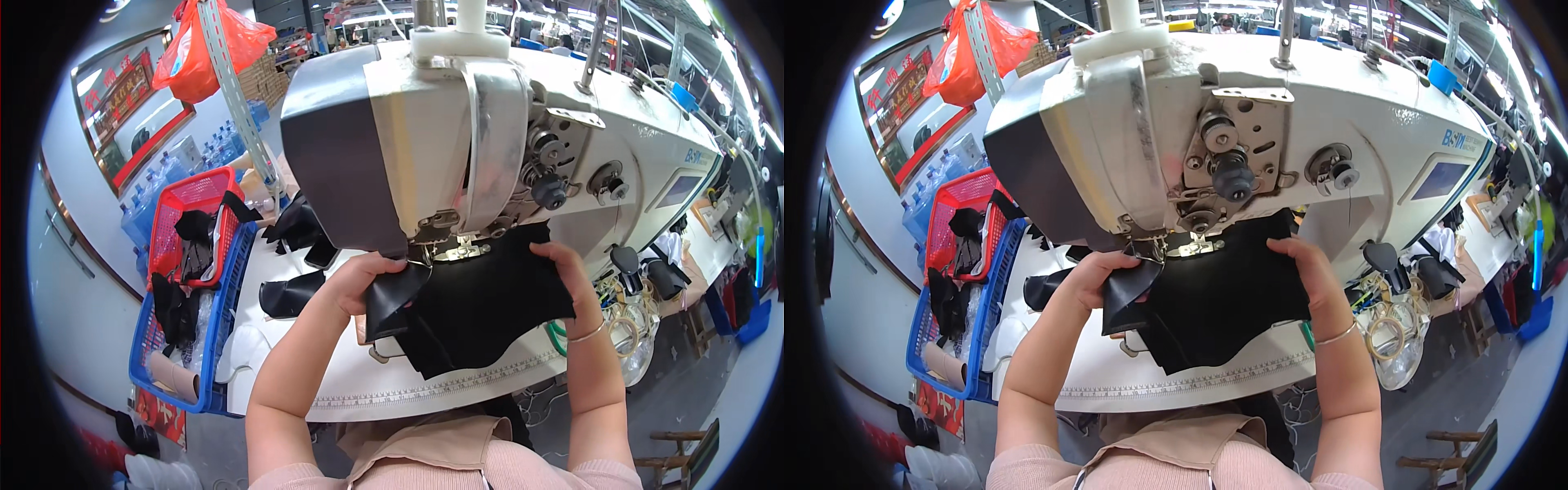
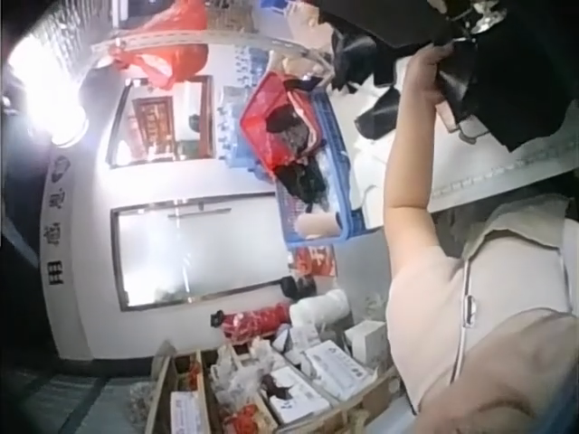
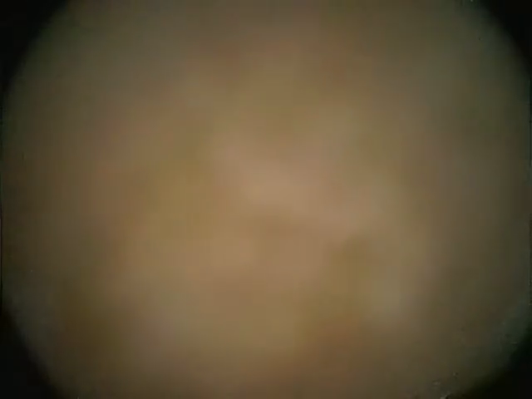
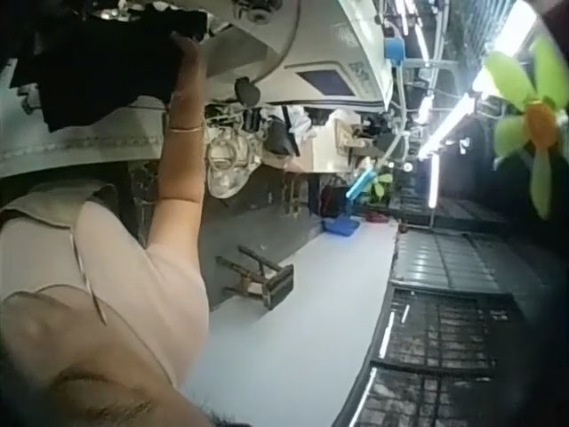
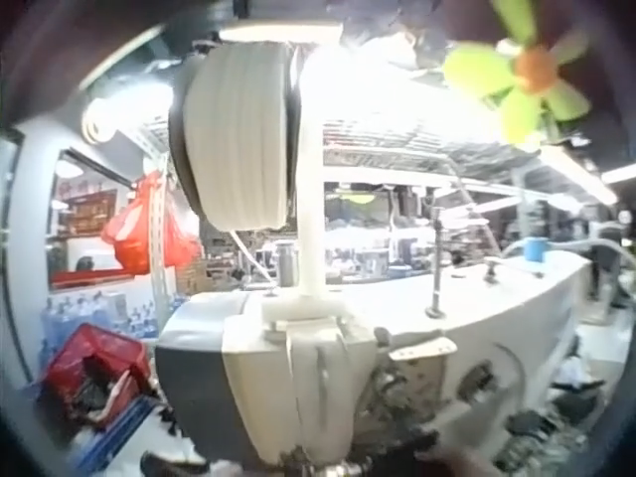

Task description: Stitch black shoe components together using an industrial sewing machine.

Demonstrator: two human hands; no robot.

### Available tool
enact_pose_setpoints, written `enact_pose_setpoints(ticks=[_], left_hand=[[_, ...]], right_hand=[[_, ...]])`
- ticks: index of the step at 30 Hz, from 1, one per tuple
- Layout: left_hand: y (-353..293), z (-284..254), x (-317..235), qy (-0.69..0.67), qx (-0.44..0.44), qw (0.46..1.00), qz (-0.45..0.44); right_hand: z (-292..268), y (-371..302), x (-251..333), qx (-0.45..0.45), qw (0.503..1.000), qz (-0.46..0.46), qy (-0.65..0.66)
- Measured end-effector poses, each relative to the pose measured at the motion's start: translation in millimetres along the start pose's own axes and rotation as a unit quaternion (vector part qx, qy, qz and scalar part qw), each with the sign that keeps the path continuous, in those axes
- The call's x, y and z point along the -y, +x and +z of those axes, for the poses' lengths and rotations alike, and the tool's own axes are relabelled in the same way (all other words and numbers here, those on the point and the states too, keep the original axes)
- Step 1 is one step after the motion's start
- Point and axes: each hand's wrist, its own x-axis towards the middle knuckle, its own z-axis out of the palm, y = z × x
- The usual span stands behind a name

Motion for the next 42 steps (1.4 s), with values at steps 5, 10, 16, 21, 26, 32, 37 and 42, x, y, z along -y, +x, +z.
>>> enact_pose_setpoints(ticks=[5,10,16,21,26,32,37,42], left_hand=[[-3.4,6.0,-3.2,0.014,-0.020,1.000,0.002],[-14.1,19.7,-5.6,0.065,-0.074,0.994,0.047],[-11.7,28.7,2.2,0.055,-0.039,0.991,0.112],[-24.8,-2.7,12.3,0.183,0.019,0.974,0.130],[-11.5,-5.0,22.2,0.131,0.046,0.986,0.090],[-17.4,-2.8,20.2,0.082,0.029,0.993,0.078],[-16.8,-7.3,25.6,0.072,0.017,0.996,0.056],[-23.6,5.9,27.7,0.072,0.004,0.994,0.083]], right_hand=[[-11.6,14.1,-2.2,0.040,0.997,0.023,0.064],[1.3,8.3,-6.7,0.042,0.995,0.014,0.085],[-39.1,47.4,-10.9,0.311,0.822,-0.457,-0.139],[-15.4,29.0,-57.1,-0.033,0.971,-0.128,0.201],[-13.5,-25.8,-167.4,0.096,0.946,-0.131,0.282],[14.7,-48.7,-138.5,0.273,0.924,-0.098,0.249],[33.6,-54.8,-119.2,0.098,0.986,-0.110,0.078],[27.4,-41.4,-121.8,0.050,0.981,-0.186,0.038]])
